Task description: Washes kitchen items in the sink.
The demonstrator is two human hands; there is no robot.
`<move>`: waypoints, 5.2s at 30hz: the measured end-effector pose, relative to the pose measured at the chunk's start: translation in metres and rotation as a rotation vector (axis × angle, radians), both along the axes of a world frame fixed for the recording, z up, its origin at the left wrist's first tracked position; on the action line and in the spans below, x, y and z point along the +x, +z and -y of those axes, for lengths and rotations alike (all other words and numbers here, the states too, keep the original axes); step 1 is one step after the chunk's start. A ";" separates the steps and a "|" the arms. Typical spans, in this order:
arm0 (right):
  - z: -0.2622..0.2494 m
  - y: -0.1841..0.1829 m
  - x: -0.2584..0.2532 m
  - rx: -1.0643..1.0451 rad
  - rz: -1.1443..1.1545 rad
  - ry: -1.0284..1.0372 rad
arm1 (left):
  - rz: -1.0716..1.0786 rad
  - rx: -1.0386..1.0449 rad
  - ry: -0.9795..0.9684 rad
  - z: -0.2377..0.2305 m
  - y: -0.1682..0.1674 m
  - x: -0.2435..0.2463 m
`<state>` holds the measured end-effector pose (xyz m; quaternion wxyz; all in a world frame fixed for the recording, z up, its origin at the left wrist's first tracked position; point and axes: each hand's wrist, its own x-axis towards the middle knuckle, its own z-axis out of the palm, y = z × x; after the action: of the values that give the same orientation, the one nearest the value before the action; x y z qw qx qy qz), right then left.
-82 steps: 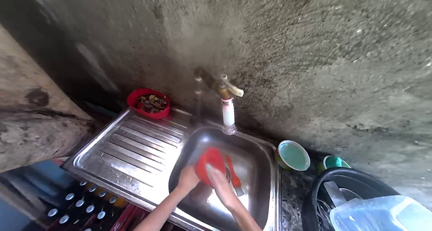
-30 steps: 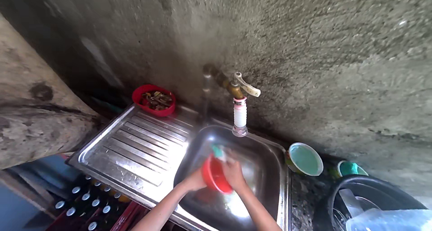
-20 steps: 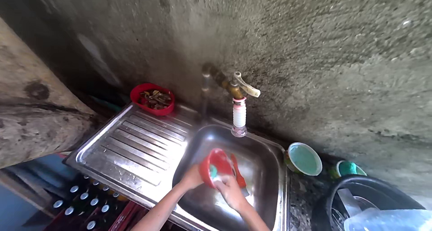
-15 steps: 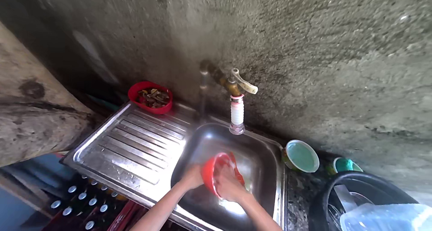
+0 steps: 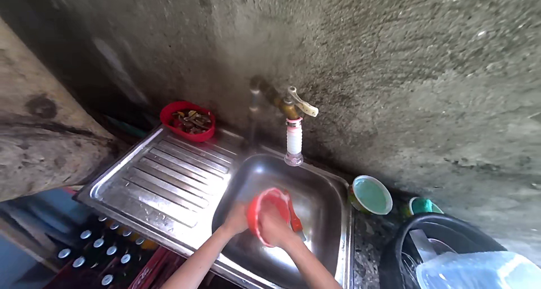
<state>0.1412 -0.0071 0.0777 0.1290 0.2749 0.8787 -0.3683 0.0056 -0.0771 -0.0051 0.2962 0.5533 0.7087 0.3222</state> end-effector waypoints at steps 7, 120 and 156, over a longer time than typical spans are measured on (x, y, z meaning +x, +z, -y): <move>0.032 0.008 0.026 -0.176 -0.466 -0.056 | 0.282 0.113 0.096 0.019 0.008 -0.013; 0.058 -0.110 0.050 0.478 -0.975 -0.771 | 1.634 0.226 0.714 -0.020 0.027 0.071; -0.088 0.033 0.130 0.928 0.045 -1.211 | 0.815 0.410 0.709 -0.012 0.015 0.049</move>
<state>0.2709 0.0813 0.1106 -0.2062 0.7422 0.6365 0.0382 0.0543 -0.0652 0.0095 0.3060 0.1596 0.6027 0.7195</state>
